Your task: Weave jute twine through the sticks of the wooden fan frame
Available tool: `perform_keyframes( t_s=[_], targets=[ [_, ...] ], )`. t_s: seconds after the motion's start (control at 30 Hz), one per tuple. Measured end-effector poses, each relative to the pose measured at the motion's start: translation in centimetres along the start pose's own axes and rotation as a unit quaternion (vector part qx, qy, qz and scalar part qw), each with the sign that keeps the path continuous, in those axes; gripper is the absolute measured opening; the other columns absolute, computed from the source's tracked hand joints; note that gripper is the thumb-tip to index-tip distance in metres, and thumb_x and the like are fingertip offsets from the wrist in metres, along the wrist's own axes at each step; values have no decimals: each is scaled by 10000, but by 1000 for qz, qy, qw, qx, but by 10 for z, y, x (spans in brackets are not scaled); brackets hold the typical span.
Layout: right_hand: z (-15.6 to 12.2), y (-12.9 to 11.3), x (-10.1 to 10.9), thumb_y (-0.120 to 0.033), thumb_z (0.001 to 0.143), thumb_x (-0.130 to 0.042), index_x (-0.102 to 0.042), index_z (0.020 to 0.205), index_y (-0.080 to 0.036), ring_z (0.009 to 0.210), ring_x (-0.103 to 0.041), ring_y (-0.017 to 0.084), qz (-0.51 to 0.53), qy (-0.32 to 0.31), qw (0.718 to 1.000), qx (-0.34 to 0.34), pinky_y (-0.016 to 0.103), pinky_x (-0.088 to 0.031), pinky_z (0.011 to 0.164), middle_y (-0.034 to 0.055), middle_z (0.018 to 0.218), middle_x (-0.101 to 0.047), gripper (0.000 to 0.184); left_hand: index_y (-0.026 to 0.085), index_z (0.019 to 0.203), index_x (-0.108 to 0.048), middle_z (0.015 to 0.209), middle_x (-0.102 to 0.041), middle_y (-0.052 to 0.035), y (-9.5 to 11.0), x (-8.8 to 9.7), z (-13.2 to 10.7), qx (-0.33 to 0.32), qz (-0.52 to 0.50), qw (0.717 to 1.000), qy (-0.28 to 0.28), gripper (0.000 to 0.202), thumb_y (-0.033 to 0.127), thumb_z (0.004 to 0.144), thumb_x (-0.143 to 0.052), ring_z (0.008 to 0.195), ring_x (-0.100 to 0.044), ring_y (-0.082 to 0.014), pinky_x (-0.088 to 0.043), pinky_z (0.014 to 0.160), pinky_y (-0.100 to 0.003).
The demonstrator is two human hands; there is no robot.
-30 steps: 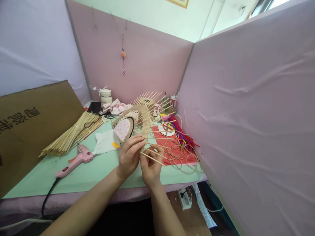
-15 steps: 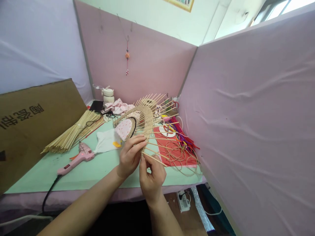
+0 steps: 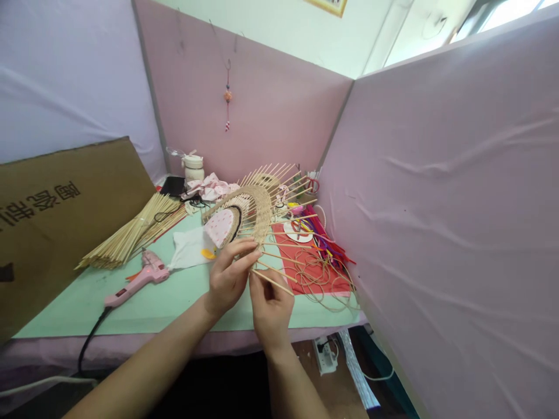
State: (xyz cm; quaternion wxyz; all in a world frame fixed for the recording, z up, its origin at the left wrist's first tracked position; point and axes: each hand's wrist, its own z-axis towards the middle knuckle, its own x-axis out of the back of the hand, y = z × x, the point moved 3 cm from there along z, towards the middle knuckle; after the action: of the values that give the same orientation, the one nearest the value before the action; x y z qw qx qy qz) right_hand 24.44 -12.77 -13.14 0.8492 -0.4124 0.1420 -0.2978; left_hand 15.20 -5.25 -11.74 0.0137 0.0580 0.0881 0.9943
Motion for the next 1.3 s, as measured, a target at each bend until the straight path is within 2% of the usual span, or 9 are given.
perform_keyframes(
  t_s=[0.13,0.23,0.33,0.47,0.6,0.77,0.93,1.13,1.3],
  targets=[
    [4,7,-3,-377,842,-667,-621,709,-165,529,-414,84,97,-24,988,-119,225,-367,503,-20,619,-523,255,256,1213,-586,1122,-638,-78,4,3,4,1,-17,1000,15,351,79,921,-504,1142,-606,-202,-555,950,-424],
    [5,12,-5,-403,822,-686,-612,707,-164,516,-369,73,137,-48,976,-160,220,-334,489,-36,606,-476,276,232,1196,-584,1087,-657,-80,8,6,5,12,-28,999,19,343,56,915,-497,1118,-622,-198,-562,942,-416],
    [5,13,-4,-393,807,-703,-609,717,-164,535,-375,71,151,-54,972,-170,210,-329,487,-35,629,-476,263,212,1191,-586,1085,-663,-82,9,8,4,25,-25,999,22,347,37,903,-505,1108,-628,-196,-560,946,-412],
    [7,8,-1,-362,792,-718,-633,777,-162,535,-399,69,130,-58,980,-142,198,-349,480,-28,647,-525,218,205,1192,-593,1096,-664,-85,9,11,-1,40,-21,999,16,378,9,876,-528,1114,-625,-198,-552,957,-414],
    [11,6,1,-359,788,-719,-644,779,-159,543,-461,79,99,-72,984,-126,202,-401,502,-17,652,-579,214,199,1228,-578,1141,-658,-101,12,15,-7,28,-15,999,-11,450,-10,830,-555,1151,-609,-217,-548,969,-425],
    [13,8,3,-332,768,-744,-650,728,-162,620,-563,115,67,-72,989,-111,230,-470,578,0,685,-621,199,163,1295,-537,1215,-626,-146,18,23,-14,4,-14,999,-47,456,103,844,-546,1201,-582,-260,-544,979,-475],
    [11,4,8,-285,768,-750,-631,690,-162,585,-524,105,-4,-20,999,-27,220,-432,528,-14,647,-572,189,157,1209,-545,1128,-674,-127,18,28,-18,8,-9,999,-35,369,88,854,-619,1134,-630,-213,-560,969,-427],
    [7,-2,9,-209,817,-705,-625,696,-167,580,-533,107,-86,8,992,87,226,-427,525,-1,646,-593,151,172,1138,-556,1081,-703,-109,17,27,-19,3,9,1000,-24,334,88,834,-667,1098,-656,-203,-585,931,-414],
    [5,0,9,-197,811,-715,-617,704,-172,560,-509,99,-101,5,990,95,228,-410,516,-10,641,-582,148,179,1134,-585,1089,-713,-96,17,30,-19,-40,34,998,-24,272,84,880,-600,1107,-660,-201,-593,926,-414]
  ],
)
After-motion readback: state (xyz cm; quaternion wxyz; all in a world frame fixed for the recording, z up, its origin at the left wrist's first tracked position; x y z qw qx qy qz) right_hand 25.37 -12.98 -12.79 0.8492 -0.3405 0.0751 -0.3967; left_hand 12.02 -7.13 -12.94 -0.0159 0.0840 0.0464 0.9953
